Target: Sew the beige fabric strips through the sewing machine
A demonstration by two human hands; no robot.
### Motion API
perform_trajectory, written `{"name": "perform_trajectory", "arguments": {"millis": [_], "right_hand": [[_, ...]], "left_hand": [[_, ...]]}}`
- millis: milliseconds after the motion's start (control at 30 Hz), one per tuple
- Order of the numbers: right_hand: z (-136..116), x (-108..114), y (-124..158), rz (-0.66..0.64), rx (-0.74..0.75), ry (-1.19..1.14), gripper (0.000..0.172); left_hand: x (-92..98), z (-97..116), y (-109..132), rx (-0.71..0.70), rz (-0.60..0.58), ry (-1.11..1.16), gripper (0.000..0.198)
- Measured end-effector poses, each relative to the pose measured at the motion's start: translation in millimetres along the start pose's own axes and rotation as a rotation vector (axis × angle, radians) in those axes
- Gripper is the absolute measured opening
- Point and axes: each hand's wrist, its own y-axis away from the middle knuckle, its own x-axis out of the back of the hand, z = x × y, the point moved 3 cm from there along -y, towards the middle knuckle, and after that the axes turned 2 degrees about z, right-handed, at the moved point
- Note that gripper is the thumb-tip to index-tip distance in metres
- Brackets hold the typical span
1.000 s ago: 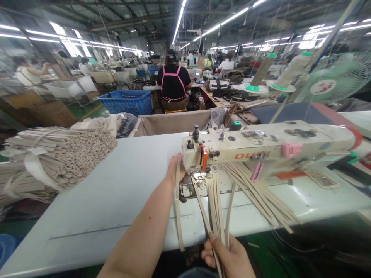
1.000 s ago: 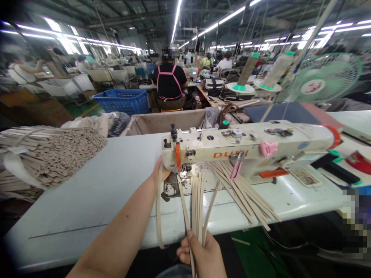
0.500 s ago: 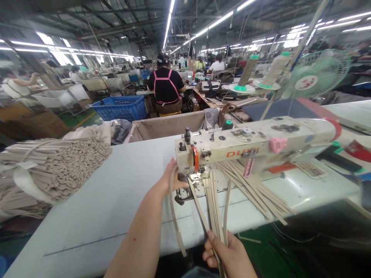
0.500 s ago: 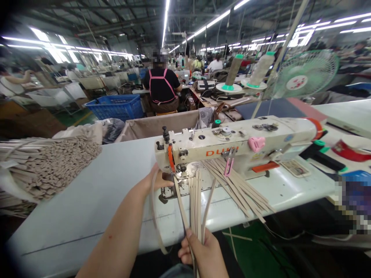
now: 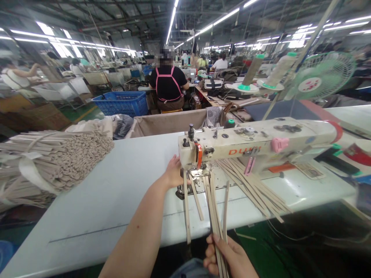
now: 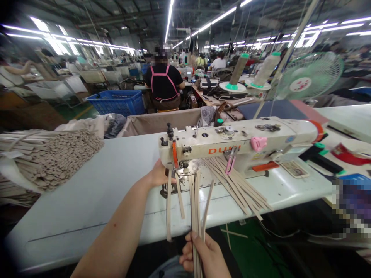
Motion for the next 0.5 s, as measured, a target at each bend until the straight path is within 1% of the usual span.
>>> {"name": "perform_trajectory", "arguments": {"millis": [167, 333, 500], "right_hand": [[-1.3, 5.7, 1.5, -0.001, 0.004, -0.007, 0.068], [-3.6, 6.4, 4.2, 0.015, 0.042, 0.024, 0.066], [-3.9, 5.3, 6.0, 0.034, 0.084, 0.077, 0.066]], "left_hand": [[-3.0, -1.5, -1.4, -0.026, 0.009, 0.035, 0.084], [-2.1, -2.4, -1.1, -0.027, 0.029, 0.031, 0.086], [1.6, 1.3, 1.2, -0.018, 0.004, 0.021, 0.076]]}}
